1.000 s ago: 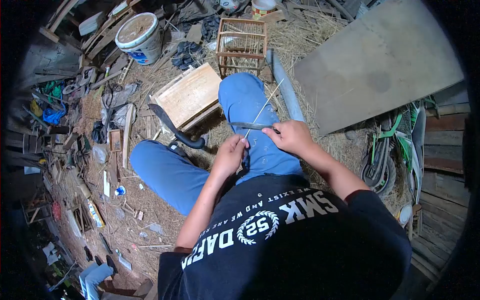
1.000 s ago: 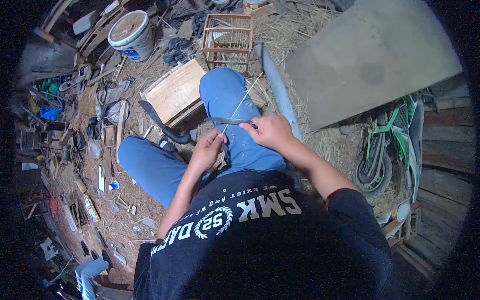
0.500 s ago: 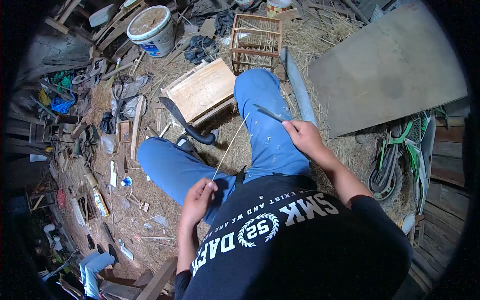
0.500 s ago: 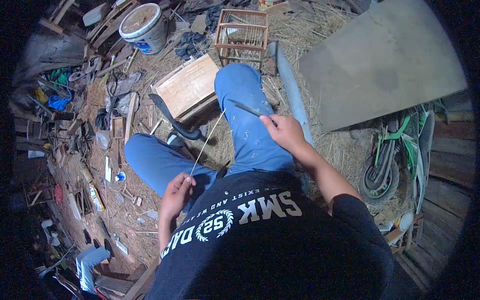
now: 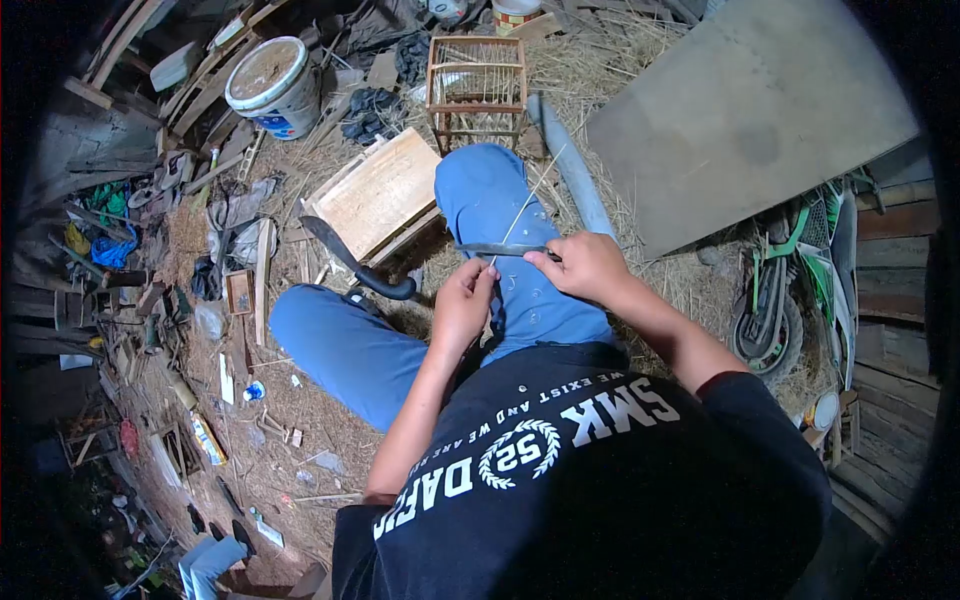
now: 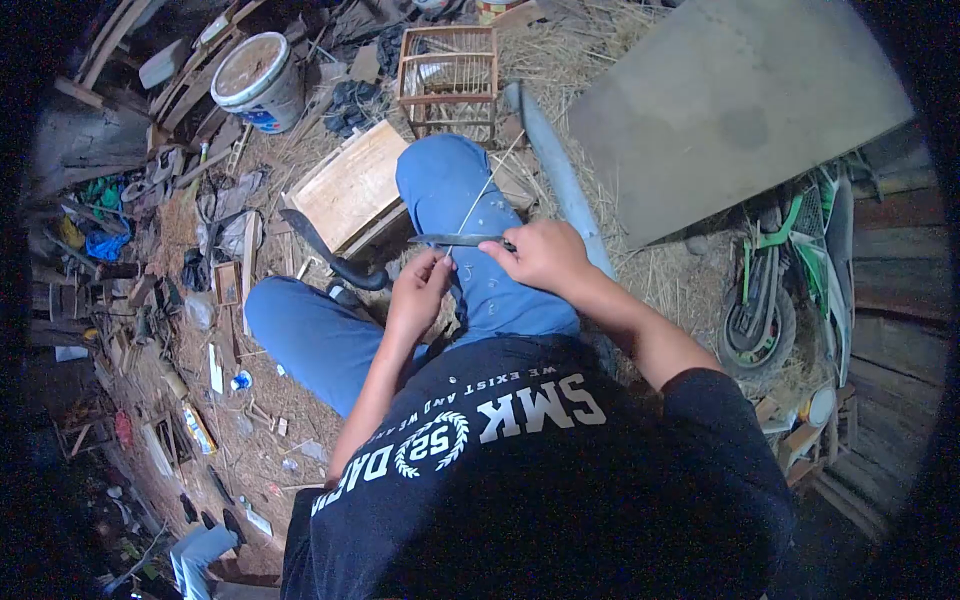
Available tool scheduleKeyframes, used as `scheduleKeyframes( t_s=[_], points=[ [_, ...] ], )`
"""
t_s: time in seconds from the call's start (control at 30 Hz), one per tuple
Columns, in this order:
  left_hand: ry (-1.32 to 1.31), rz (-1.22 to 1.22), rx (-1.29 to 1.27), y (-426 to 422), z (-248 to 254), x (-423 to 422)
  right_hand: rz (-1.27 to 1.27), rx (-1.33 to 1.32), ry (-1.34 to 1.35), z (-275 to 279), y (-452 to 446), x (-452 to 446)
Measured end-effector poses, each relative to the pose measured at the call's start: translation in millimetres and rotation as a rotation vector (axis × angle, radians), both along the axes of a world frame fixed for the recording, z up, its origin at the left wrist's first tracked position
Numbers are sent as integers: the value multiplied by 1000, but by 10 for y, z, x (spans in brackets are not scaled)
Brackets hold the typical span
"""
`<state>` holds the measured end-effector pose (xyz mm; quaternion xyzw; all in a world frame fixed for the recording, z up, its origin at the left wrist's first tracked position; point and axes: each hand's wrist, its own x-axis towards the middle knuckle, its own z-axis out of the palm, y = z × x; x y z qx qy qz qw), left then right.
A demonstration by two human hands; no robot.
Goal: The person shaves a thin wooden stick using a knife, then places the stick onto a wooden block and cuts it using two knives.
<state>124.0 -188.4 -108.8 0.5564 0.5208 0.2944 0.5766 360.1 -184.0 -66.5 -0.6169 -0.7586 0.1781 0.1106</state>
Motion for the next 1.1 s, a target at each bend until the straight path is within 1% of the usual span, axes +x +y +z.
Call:
scheduleKeyframes(
  t_s=[0.07,0.1,0.2,0.27,0.3,0.37,0.43,0.47,0.5,0.53,0.57,0.6,0.63,0.67,0.7,0.77,0.8,0.87,1.0,1.07,1.1],
  points=[
    [90,42,0,-118,60,-106,-21,51,-5,-34,5,7],
    [198,12,18,-185,151,-199,-17,47,-3,-44,11,9],
    [209,43,-7,-487,285,-503,-51,39,14,-70,20,16],
    [247,61,92,-711,433,-729,-95,5,6,-69,32,24],
    [253,52,48,-828,450,-875,-93,7,9,-76,37,33],
    [264,48,8,-1055,531,-1108,-186,-37,61,-99,42,46],
    [182,149,-182,-1187,676,-1232,-195,-46,103,-113,41,57],
    [185,153,-176,-1171,678,-1240,-206,-62,140,-122,36,63],
    [160,185,-176,-1160,668,-1223,-199,-57,142,-160,21,76],
    [136,218,-177,-1150,656,-1194,-221,-61,220,-220,0,82],
    [151,208,-165,-1074,612,-1112,-243,-65,299,-254,2,75],
    [199,143,-105,-947,588,-999,-239,-63,300,-237,14,57],
    [246,76,-48,-805,559,-859,-189,-45,284,-200,7,39],
    [178,81,-1,-657,504,-681,-143,-31,267,-167,-20,23],
    [108,82,47,-497,425,-501,-149,-31,263,-145,-32,8],
    [73,36,-3,-193,169,-218,-52,-30,100,-89,-6,-6],
    [-23,51,48,-82,108,-47,-63,-25,94,-53,2,-7],
    [-1,17,-15,105,27,130,-19,-21,65,5,18,-15],
    [-6,-8,9,98,-92,106,-31,16,29,1,2,-1],
    [-2,-8,22,6,-96,10,-50,34,34,13,-7,-7],
    [50,2,-5,-61,-22,-40,-50,32,34,6,-6,-4]
  ],
)
